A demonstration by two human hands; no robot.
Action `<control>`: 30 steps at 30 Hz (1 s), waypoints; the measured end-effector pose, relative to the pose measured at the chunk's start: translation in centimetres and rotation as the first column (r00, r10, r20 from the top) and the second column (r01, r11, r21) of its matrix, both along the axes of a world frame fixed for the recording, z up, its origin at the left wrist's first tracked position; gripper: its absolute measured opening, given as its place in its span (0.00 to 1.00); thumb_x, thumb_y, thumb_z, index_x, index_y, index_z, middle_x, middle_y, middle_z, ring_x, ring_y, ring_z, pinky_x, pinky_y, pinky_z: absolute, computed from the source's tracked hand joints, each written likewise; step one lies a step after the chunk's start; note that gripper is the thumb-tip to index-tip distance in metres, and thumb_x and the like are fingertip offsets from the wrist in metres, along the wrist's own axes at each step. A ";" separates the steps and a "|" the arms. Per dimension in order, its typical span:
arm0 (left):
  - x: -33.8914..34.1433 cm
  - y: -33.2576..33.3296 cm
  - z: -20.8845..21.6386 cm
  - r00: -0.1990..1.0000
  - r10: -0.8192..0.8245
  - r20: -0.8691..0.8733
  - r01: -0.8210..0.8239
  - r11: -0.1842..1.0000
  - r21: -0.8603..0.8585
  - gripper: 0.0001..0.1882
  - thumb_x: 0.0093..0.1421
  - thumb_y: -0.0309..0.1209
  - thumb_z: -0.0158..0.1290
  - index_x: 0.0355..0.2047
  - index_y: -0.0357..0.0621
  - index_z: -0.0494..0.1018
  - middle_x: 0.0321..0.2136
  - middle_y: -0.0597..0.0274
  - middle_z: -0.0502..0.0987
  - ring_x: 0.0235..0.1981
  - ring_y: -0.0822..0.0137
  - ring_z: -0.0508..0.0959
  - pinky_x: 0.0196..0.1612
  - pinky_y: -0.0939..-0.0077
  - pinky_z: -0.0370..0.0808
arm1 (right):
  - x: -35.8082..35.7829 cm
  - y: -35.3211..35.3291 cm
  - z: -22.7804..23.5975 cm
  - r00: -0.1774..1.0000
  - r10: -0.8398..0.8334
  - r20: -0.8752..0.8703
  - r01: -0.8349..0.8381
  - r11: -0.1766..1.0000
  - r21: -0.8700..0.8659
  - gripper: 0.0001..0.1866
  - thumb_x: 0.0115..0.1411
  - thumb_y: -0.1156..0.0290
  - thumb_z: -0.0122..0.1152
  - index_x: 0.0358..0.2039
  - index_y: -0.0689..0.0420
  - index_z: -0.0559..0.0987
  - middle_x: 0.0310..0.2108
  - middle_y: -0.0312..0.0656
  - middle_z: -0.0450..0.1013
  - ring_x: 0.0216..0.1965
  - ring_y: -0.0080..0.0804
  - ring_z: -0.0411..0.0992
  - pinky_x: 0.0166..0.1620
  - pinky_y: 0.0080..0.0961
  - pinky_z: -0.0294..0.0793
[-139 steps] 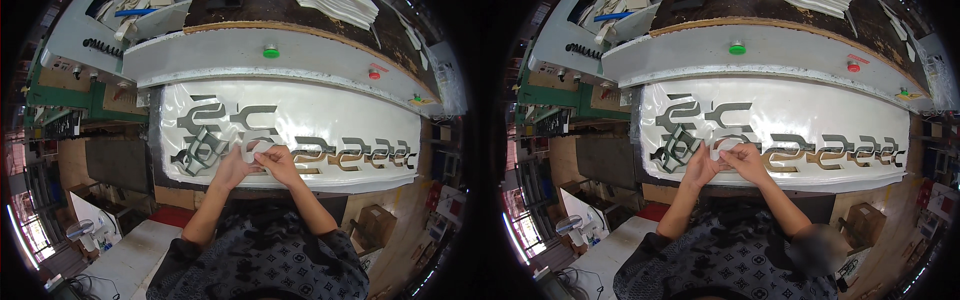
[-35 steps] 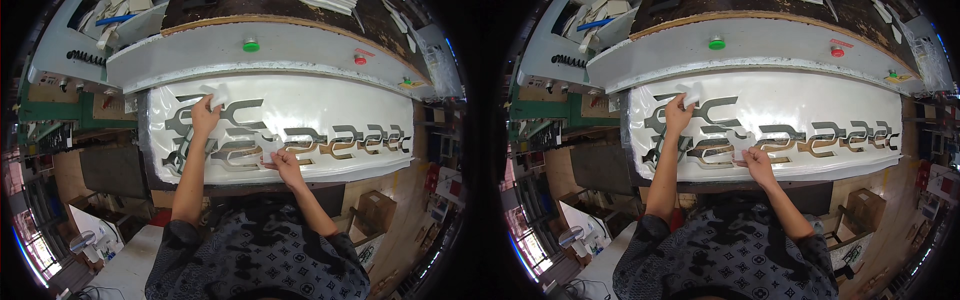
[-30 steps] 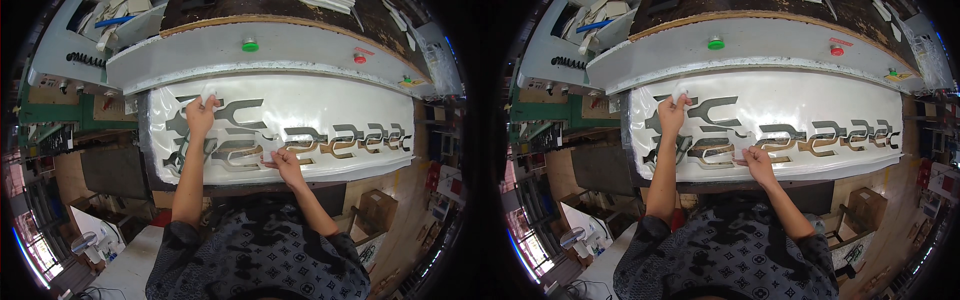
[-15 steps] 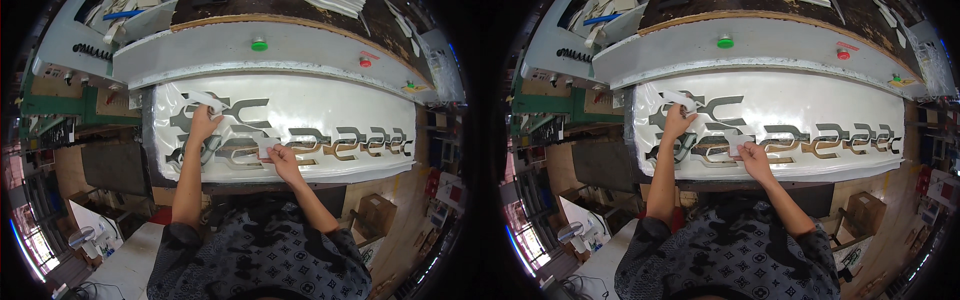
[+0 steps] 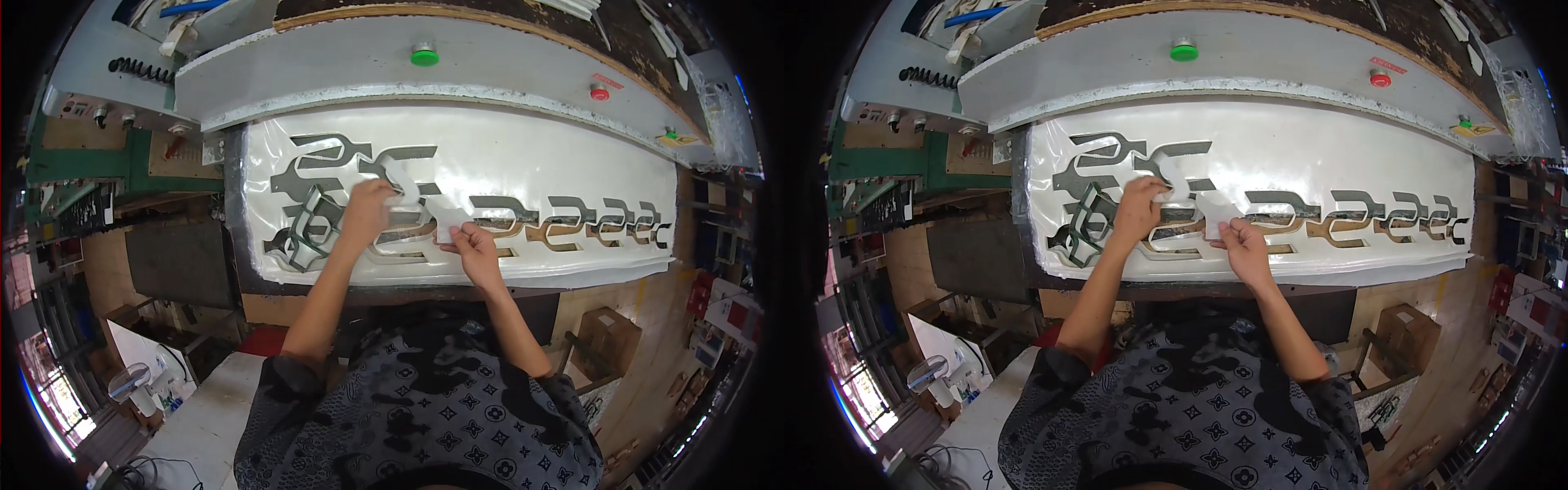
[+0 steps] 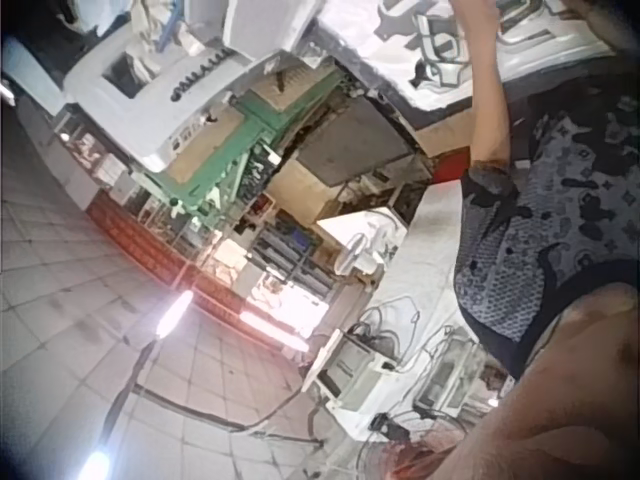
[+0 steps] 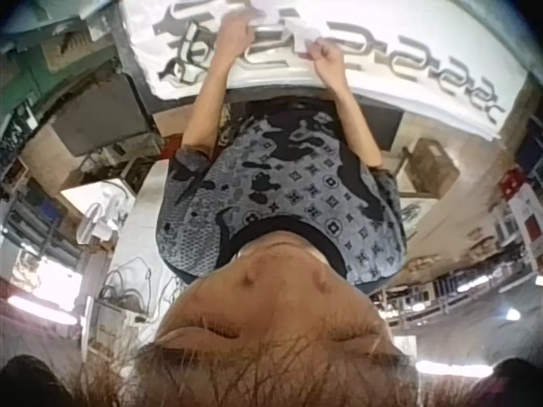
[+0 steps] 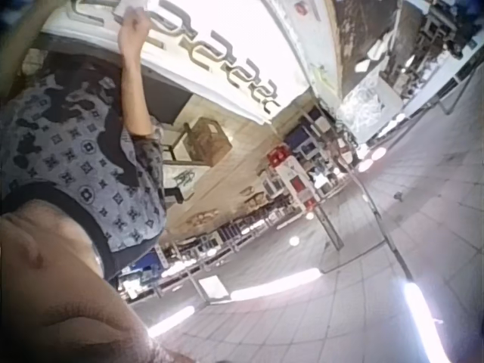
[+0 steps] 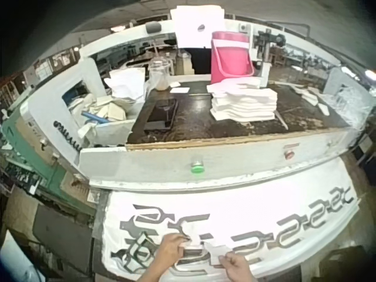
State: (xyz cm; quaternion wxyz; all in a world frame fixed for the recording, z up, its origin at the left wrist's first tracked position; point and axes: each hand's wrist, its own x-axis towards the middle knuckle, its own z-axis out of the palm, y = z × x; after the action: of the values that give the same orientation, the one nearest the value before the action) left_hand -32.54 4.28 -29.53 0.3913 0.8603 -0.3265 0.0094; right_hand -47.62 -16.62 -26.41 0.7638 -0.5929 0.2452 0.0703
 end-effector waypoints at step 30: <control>-7.3 -1.8 3.0 0.682 -0.137 -0.718 -0.019 0.979 -0.205 0.54 0.45 0.21 0.75 0.69 0.45 0.56 0.39 0.51 0.84 0.38 0.68 0.85 0.38 0.74 0.81 | -1.2 -1.5 2.1 0.861 0.493 -0.122 -0.502 0.789 -0.354 0.10 0.67 0.75 0.61 0.29 0.68 0.82 0.20 0.38 0.74 0.26 0.20 0.71 0.31 0.24 0.70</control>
State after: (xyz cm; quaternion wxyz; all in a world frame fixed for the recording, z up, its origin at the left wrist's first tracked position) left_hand -39.84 2.45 -26.51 0.5715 0.7391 -0.1692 -0.3138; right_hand -48.82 -18.09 -24.31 0.5882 -0.7698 0.0981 0.2274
